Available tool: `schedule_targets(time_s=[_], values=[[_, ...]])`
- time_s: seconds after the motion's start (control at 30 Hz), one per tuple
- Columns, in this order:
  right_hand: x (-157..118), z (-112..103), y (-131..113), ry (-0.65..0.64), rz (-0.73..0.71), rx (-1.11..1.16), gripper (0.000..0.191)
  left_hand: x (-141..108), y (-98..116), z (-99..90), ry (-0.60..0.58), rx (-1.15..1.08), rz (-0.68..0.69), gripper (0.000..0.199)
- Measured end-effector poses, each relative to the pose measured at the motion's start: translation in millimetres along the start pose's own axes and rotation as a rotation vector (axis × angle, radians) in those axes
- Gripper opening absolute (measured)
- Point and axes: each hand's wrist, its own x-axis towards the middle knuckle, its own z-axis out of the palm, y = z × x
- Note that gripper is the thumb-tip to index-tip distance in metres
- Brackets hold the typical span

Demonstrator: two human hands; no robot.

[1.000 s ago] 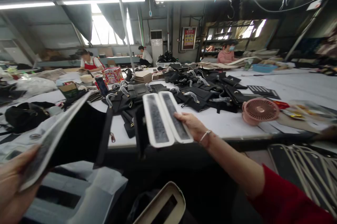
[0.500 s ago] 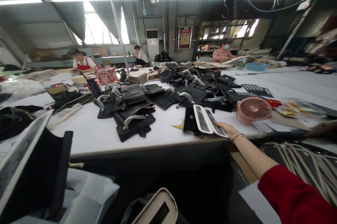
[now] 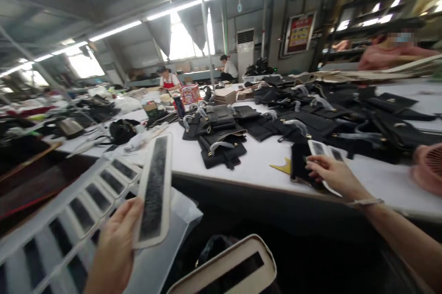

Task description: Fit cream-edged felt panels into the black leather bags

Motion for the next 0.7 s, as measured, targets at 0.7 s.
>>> schedule_targets(time_s=[0.7], values=[[-178.3,117.9,-110.3,-0.614,-0.541,0.184,0.083,-126.3,-46.6,27.3,0.274,0.495,0.95,0.047]])
